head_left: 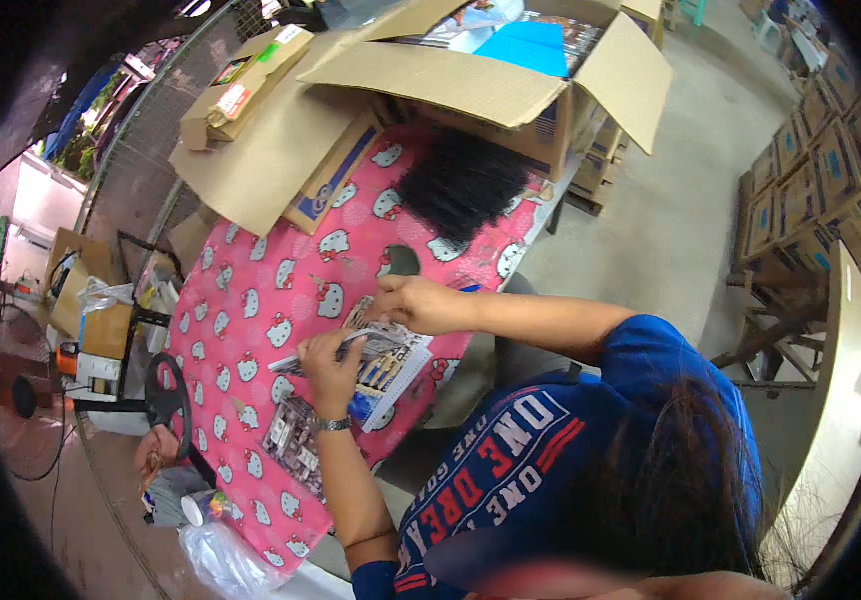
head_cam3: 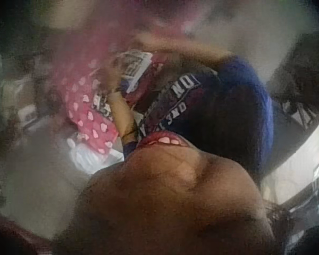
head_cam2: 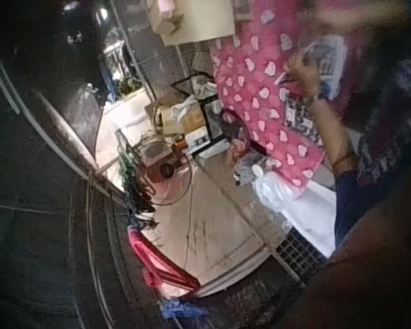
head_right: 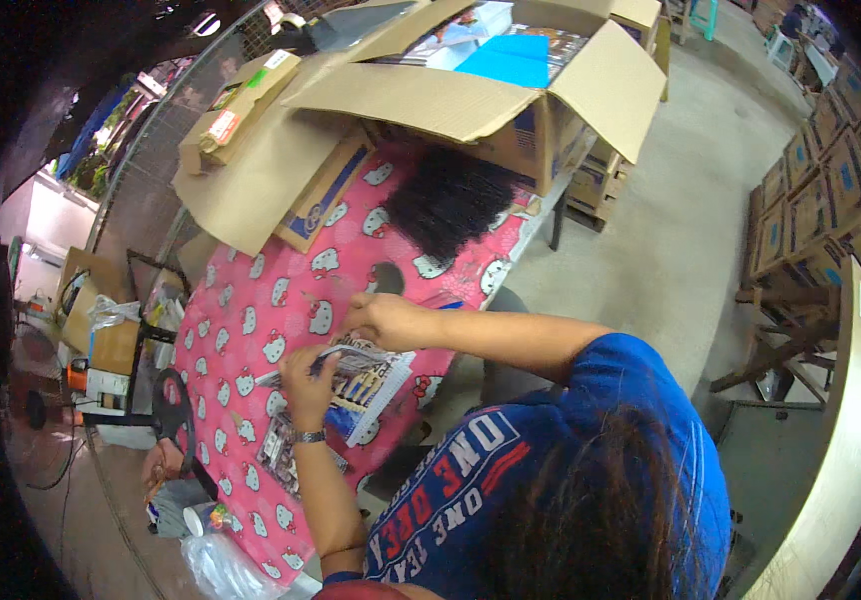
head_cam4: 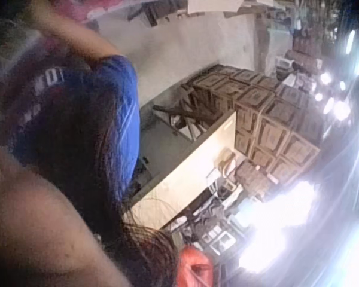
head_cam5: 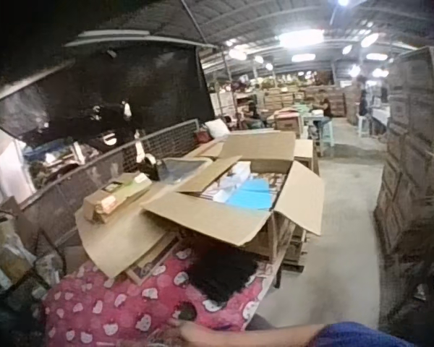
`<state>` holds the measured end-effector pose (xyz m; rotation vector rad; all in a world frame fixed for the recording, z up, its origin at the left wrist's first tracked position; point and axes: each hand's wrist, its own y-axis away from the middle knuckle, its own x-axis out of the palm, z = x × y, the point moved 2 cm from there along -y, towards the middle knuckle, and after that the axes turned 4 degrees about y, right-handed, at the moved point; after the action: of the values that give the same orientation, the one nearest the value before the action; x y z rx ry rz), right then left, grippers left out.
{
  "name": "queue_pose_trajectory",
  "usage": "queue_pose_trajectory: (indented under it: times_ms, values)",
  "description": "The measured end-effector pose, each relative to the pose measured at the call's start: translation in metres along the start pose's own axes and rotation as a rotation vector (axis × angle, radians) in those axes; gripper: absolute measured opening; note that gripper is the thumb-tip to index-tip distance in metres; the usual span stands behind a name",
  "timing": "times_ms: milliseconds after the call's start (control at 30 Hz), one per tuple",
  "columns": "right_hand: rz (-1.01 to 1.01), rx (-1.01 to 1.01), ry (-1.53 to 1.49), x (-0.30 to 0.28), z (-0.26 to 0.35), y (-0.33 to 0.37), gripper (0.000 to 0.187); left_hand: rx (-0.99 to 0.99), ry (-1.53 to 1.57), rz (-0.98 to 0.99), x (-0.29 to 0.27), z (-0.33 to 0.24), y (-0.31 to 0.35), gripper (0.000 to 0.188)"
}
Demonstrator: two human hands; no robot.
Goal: The person places items into small spiral-bound booklets by hand, turning the pages to insert various pieces of paper and a small packet.
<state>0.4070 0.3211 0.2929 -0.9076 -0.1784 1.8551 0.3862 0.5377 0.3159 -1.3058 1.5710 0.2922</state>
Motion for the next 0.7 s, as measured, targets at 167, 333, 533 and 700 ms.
queue_pose_trajectory:
  times_ms: [167, 333, 533, 700]
  values:
    - [0.135, 0.042, -0.033, 0.007, -0.005, 0.001, 0.026, -0.026, -0.027, 0.002, 0.0, -0.006, 0.001, 0.019]
    - [0.15, 0.138, 0.052, 0.023, -0.015, 0.004, 0.033, -0.039, -0.08, -0.023, 0.013, -0.008, -0.004, 0.025]
    - [0.043, 0.227, 0.015, -0.002, 0.017, -0.01, 0.031, 0.087, -0.145, 0.01, 0.018, -0.019, -0.007, 0.03]
    - [0.065, 0.145, 0.181, -0.001, 0.024, -0.006, 0.03, 0.107, -0.132, 0.02, 0.02, -0.014, -0.004, 0.026]
